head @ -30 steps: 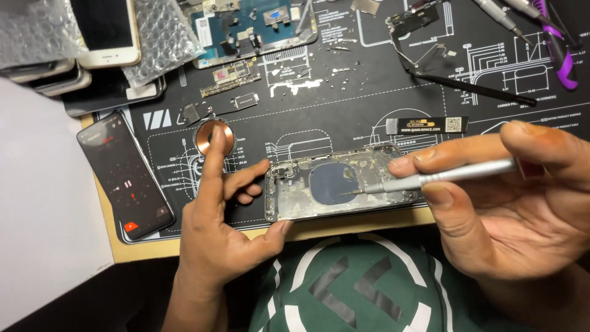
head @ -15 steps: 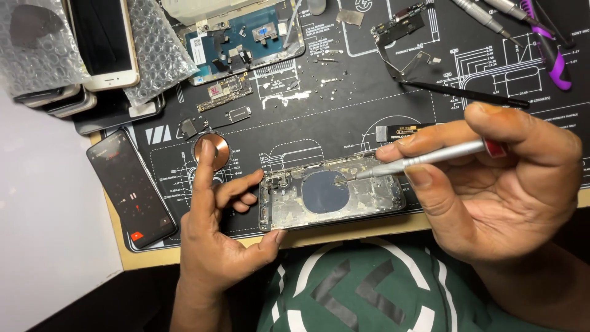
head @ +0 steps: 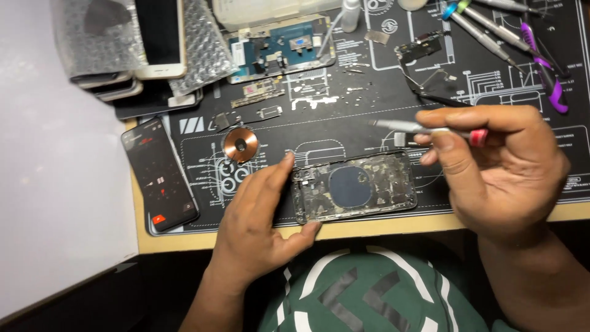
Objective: Preparing a smartphone frame for assembly by removing old adhesive and small components using tweezers and a scraper.
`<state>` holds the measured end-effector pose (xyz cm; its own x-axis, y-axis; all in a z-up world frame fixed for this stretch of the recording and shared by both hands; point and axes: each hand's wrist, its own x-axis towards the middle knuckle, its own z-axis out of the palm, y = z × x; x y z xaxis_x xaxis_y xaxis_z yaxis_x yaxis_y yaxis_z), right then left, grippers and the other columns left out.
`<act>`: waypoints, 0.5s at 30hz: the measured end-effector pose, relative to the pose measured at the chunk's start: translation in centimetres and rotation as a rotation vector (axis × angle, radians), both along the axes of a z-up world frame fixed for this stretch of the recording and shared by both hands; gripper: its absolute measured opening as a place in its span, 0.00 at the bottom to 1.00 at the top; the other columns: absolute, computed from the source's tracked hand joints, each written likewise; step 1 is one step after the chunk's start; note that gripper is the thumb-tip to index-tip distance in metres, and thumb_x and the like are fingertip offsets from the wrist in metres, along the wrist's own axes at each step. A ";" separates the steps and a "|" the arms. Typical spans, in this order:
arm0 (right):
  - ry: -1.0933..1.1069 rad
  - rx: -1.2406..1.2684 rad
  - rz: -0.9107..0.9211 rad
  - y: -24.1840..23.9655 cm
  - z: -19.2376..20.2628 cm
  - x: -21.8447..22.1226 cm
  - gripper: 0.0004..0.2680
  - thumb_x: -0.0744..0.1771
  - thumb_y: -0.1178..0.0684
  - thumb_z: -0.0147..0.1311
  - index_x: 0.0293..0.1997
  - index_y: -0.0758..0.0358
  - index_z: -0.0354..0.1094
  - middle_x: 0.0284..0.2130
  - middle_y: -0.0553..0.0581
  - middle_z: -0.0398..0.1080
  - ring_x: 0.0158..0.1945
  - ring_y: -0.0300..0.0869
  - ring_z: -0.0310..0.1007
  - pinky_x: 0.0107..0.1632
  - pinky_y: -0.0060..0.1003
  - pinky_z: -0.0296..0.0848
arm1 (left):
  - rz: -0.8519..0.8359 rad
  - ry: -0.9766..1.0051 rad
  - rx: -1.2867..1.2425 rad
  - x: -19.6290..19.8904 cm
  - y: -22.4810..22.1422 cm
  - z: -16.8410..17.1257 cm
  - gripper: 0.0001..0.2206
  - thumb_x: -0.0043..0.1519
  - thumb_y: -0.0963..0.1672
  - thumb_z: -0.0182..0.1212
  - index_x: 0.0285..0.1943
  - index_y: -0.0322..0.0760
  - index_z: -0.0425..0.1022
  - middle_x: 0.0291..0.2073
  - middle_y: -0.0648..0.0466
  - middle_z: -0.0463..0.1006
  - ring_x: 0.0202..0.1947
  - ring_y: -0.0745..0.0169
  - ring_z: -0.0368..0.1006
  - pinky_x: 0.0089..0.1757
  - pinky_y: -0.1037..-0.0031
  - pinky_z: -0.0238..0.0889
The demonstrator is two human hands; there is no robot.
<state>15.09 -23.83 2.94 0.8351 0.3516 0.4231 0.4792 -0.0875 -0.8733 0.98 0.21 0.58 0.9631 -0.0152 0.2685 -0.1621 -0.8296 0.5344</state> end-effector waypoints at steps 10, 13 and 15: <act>-0.184 -0.493 0.018 -2.8 0.2 2.8 0.07 0.69 0.68 0.65 0.36 0.76 0.69 0.43 0.67 0.77 0.38 0.43 0.75 0.40 0.30 0.73 | -0.027 -0.058 -0.035 -0.4 0.2 0.9 0.33 0.61 0.50 0.65 0.72 0.27 0.61 0.64 0.42 0.72 0.56 0.45 0.71 0.58 0.60 0.65; -0.308 -0.611 0.048 -3.4 -0.4 4.3 0.03 0.70 0.64 0.64 0.40 0.68 0.74 0.41 0.57 0.78 0.43 0.43 0.72 0.50 0.35 0.70 | -0.020 -0.032 -0.044 -0.6 0.3 1.0 0.33 0.61 0.50 0.64 0.72 0.30 0.61 0.62 0.45 0.74 0.54 0.49 0.71 0.56 0.61 0.67; -0.323 -0.638 0.026 -4.0 -1.9 5.0 0.03 0.69 0.61 0.65 0.45 0.66 0.76 0.42 0.59 0.77 0.43 0.43 0.72 0.50 0.35 0.71 | -0.011 -0.039 -0.044 -0.5 0.3 1.2 0.33 0.60 0.50 0.64 0.72 0.32 0.61 0.62 0.47 0.74 0.54 0.50 0.72 0.56 0.62 0.67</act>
<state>20.07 -27.82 1.01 0.6908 0.6312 0.3527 0.7142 -0.5192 -0.4695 0.44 0.51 1.82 0.9518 -0.0128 0.3063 -0.1922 -0.8033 0.5638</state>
